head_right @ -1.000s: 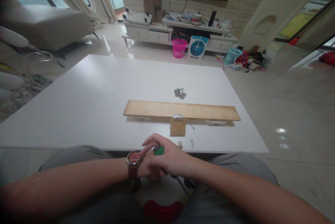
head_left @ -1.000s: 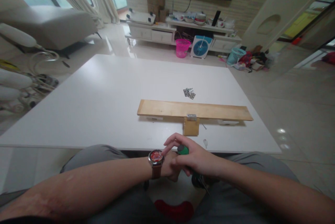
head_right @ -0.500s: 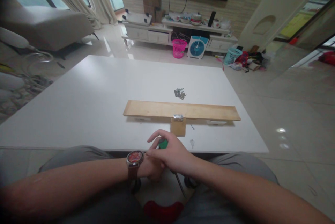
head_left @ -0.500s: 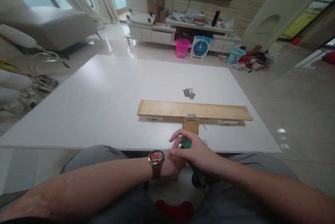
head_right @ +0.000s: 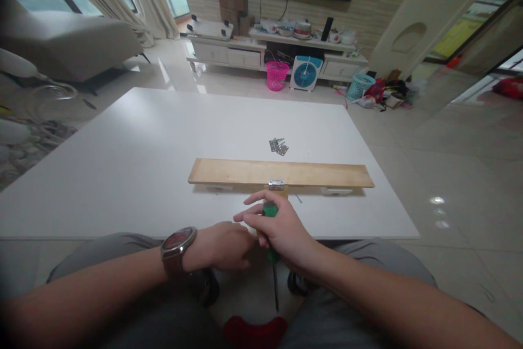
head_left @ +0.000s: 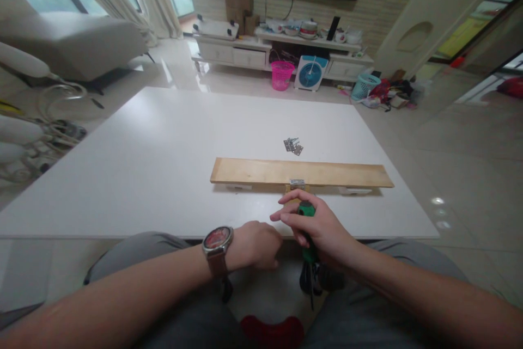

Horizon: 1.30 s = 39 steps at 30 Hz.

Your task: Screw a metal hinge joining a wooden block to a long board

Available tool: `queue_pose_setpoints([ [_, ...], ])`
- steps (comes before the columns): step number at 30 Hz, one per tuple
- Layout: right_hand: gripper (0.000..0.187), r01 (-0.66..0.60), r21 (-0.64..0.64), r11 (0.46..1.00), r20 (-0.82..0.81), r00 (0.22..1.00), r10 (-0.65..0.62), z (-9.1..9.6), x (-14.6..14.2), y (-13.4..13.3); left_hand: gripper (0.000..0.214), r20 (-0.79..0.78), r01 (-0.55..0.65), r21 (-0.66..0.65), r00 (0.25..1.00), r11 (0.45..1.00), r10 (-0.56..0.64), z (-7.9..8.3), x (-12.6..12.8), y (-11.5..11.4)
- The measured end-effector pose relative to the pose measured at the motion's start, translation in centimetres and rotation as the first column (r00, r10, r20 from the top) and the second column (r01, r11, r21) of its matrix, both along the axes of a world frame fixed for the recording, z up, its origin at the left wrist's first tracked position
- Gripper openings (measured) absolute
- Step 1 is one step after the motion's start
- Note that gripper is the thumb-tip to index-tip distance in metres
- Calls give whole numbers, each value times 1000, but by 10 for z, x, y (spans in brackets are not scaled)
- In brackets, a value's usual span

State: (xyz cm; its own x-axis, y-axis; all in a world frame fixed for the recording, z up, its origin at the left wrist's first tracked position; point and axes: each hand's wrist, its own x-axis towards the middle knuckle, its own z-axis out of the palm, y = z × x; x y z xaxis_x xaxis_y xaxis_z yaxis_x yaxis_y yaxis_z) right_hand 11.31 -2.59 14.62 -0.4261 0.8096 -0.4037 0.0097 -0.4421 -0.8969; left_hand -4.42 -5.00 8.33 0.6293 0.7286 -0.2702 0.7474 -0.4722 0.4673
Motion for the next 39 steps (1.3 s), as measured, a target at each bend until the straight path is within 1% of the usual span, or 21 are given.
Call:
queue_pose_setpoints([
  [3, 35, 29, 23, 999, 16, 999, -30, 1, 4, 3, 21, -91, 19, -36, 996, 999, -22, 20, -6, 2],
  [5, 35, 50, 45, 998, 28, 998, -51, -1, 7, 6, 19, -149, 21, -14, 989, 1000, -23, 29, -8, 3],
  [7, 34, 76, 71, 995, 32, 996, -79, -5, 10, 10, 13, -157, 33, 44, 987, 998, -26, 33, -10, 6],
  [9, 33, 102, 88, 991, 32, 994, -105, -10, 12, 14, 10, -122, 25, 127, 992, 992, -9, 37, -15, 12],
  [11, 33, 121, 87, 989, 27, 992, -124, -12, 13, 18, 16, -75, -3, 204, 997, 979, 19, 41, -19, 20],
  [13, 34, 144, 78, 986, 24, 989, -146, -12, 14, 19, 19, -27, -27, 248, 999, 968, 35, 46, -24, 28],
  [15, 35, 175, 76, 982, 32, 984, -178, -9, 14, 19, 18, 30, -75, 284, 997, 956, 69, 51, -26, 32],
  [17, 35, 206, 80, 975, 34, 977, -209, -7, 14, 18, 16, 94, -162, 331, 986, 930, 139, 54, -27, 35],
  [19, 35, 224, 89, 970, 25, 973, -228, -5, 15, 17, 14, 170, -260, 380, 963, 888, 209, 54, -26, 35],
  [20, 34, 229, 93, 969, 22, 973, -231, -4, 15, 17, 13, 213, -296, 397, 950, 869, 227, 54, -26, 35],
  [23, 33, 225, 101, 969, 33, 973, -229, -3, 16, 18, 12, 343, -353, 414, 914, 839, 216, 50, -24, 35],
  [27, 33, 204, 101, 974, 36, 977, -209, -4, 17, 18, 10, 460, -397, 378, 865, 836, 202, 47, -23, 36],
  [31, 32, 192, 93, 977, 36, 980, -197, -5, 16, 17, 7, 513, -412, 333, 834, 848, 204, 46, -23, 37],
  [34, 32, 192, 88, 977, 38, 980, -196, -5, 16, 17, 8, 515, -402, 335, 835, 852, 191, 45, -24, 37],
  [39, 33, 194, 89, 977, 21, 980, -197, -6, 16, 17, 9, 516, -366, 376, 845, 851, 136, 44, -24, 40],
])
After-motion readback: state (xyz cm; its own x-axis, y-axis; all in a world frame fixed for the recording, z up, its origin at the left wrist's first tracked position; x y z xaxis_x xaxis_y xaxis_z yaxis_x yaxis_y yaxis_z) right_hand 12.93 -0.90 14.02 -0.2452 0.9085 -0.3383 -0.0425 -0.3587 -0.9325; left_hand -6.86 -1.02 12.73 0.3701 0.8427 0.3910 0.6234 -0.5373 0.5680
